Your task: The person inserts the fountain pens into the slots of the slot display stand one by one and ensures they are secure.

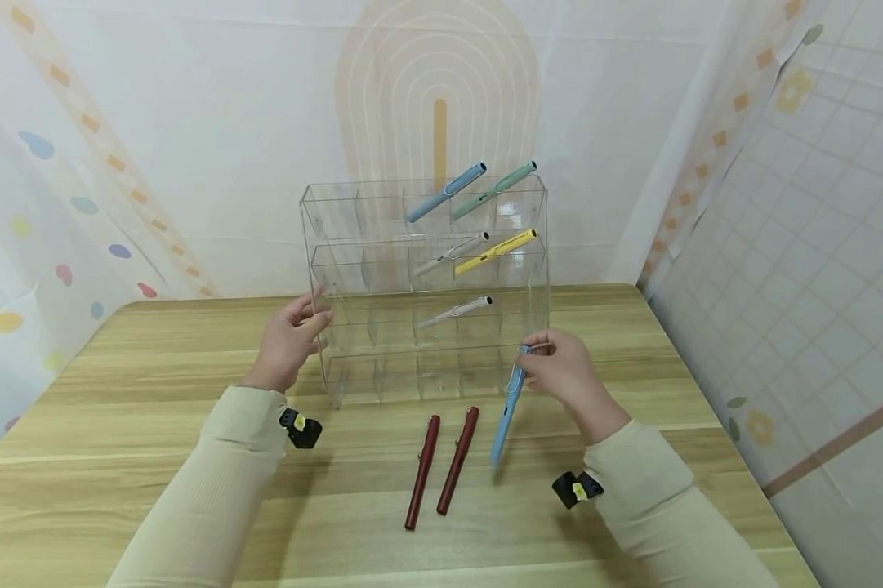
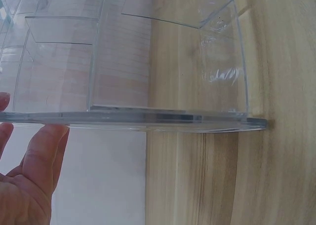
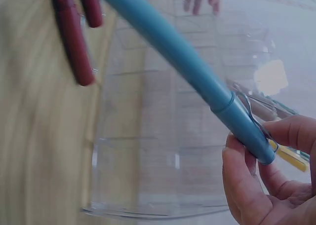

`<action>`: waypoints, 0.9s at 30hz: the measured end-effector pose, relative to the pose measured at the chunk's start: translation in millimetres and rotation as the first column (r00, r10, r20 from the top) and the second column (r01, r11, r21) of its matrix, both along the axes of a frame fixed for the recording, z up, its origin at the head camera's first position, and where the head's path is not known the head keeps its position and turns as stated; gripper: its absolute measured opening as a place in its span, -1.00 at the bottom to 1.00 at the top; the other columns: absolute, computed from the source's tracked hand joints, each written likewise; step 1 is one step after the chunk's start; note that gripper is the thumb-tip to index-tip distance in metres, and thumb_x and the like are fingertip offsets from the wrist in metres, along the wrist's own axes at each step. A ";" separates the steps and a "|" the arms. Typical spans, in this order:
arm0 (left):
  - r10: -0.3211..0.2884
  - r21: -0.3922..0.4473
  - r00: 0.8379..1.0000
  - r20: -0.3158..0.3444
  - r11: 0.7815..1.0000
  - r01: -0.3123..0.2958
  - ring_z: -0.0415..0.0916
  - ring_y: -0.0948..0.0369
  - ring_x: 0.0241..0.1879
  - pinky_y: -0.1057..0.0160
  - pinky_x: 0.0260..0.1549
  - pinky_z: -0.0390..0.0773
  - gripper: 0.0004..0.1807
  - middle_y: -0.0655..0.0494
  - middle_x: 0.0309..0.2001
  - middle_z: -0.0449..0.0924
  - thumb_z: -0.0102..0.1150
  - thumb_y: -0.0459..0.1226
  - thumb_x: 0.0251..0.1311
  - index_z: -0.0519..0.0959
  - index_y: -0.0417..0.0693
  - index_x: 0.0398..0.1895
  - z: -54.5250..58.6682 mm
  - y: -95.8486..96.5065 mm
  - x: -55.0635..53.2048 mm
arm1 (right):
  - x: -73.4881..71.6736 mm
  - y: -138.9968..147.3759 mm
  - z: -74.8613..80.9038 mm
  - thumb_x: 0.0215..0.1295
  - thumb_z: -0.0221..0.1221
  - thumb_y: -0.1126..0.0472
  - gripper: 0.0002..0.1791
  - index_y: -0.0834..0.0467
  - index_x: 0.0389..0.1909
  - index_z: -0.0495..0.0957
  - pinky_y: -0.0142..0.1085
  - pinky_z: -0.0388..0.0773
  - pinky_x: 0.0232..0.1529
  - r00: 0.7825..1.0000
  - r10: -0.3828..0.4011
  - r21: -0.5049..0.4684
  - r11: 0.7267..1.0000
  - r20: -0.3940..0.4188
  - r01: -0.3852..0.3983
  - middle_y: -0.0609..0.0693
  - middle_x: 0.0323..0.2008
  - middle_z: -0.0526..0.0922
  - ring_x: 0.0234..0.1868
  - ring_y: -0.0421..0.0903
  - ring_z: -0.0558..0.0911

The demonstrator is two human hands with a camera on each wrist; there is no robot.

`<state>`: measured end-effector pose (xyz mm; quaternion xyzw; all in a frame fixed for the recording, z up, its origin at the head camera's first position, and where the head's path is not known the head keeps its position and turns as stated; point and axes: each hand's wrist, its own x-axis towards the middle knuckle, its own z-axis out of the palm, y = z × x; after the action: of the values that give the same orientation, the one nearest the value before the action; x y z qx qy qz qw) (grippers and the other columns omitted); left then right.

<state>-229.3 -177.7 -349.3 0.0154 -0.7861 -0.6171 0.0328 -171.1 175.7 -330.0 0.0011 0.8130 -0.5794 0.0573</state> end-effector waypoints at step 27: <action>0.003 0.000 1.000 0.002 1.000 -0.003 0.37 0.01 0.21 0.02 0.03 0.48 -0.40 -0.18 0.25 0.34 -0.02 -0.28 0.40 0.16 0.02 0.49 1.3 0.6 2.6 | -6.7 14.4 36.4 0.22 0.19 0.41 -0.84 0.15 -0.26 0.45 -0.46 0.61 -0.41 0.899 -0.420 -0.401 0.850 -0.126 0.341 -0.08 -0.39 0.45 -0.45 -0.33 0.59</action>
<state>-226.7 -177.1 -348.1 0.0173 -0.7860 -0.6171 0.0330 -177.8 190.1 -293.6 0.0914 0.6742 -0.7182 -0.1458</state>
